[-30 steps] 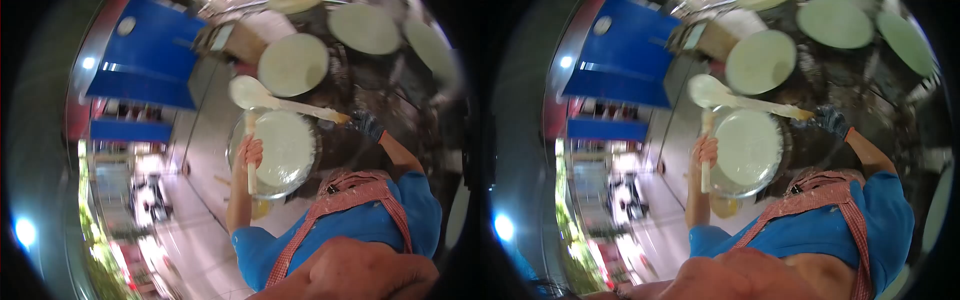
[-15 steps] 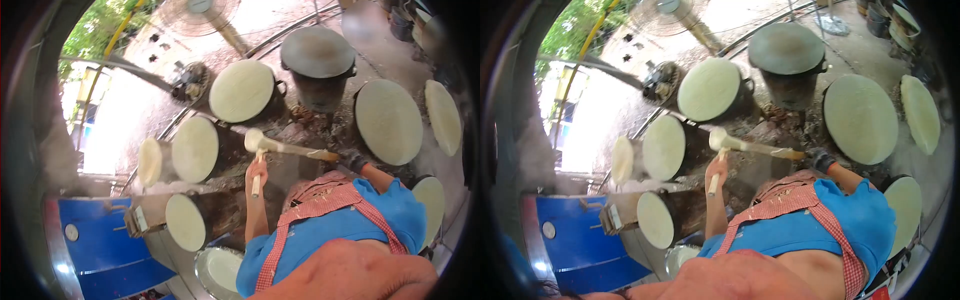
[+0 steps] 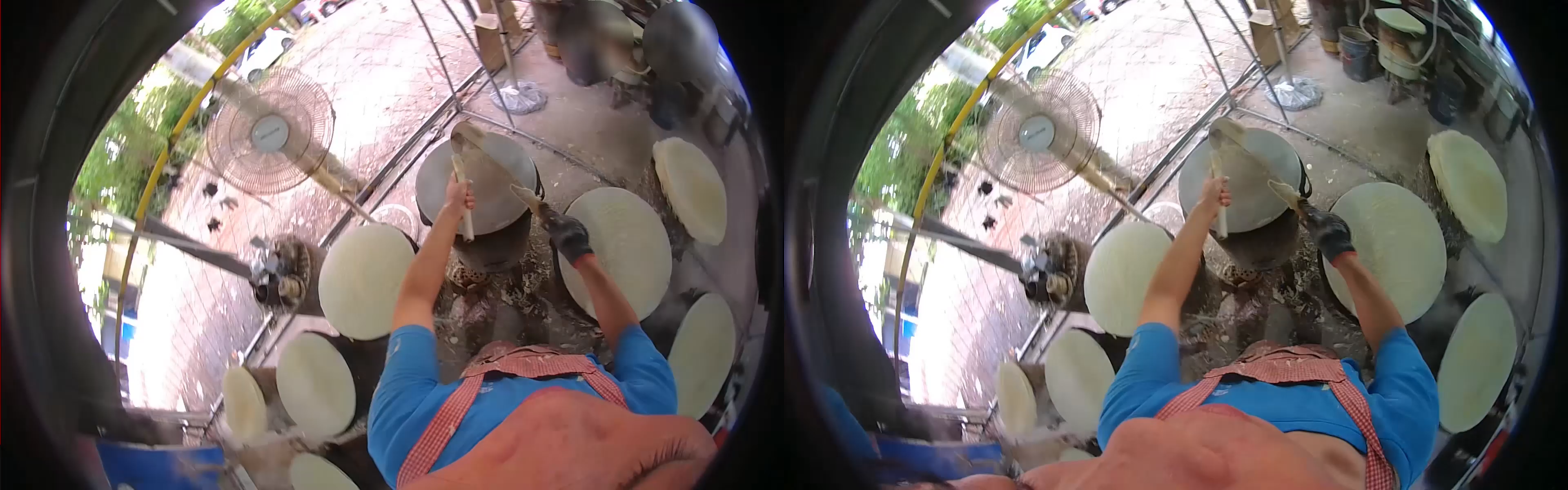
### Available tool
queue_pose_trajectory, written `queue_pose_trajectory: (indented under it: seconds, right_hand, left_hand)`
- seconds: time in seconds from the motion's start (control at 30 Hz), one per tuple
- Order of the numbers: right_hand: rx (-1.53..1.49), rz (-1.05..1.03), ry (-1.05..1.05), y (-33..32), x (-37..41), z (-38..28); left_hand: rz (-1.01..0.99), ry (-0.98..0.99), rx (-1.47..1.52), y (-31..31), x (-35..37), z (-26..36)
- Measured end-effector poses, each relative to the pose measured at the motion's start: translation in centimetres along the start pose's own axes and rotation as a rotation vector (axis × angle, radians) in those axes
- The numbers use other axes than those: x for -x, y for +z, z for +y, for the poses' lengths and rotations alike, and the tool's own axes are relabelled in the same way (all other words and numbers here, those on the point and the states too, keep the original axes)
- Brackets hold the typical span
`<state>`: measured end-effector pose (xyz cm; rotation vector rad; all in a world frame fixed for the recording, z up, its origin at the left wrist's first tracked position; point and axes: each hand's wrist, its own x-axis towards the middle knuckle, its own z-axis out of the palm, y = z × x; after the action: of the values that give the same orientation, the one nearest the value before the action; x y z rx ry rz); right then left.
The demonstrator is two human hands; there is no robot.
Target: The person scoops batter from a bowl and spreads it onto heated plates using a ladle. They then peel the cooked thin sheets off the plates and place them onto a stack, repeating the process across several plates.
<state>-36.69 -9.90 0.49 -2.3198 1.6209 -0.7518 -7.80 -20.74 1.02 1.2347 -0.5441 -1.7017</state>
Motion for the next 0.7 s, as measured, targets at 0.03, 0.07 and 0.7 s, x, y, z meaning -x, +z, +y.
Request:
queue_pose_trajectory:
  seconds: [0.03,0.07,0.7]
  right_hand:
    - [0.112,-0.12,0.157,2.4,-1.4,-0.2]
    - [0.223,-0.249,0.318,4.1,-2.5,-0.1]
    - [0.101,0.498,0.652,32.9,-13.1,8.0]
  left_hand:
    - [-0.027,-0.011,-0.022,-0.4,-1.9,-0.2]
    - [0.057,0.125,-0.195,-1.1,-3.8,-0.6]
    - [0.229,0.749,-0.907,-14.1,0.0,2.0]
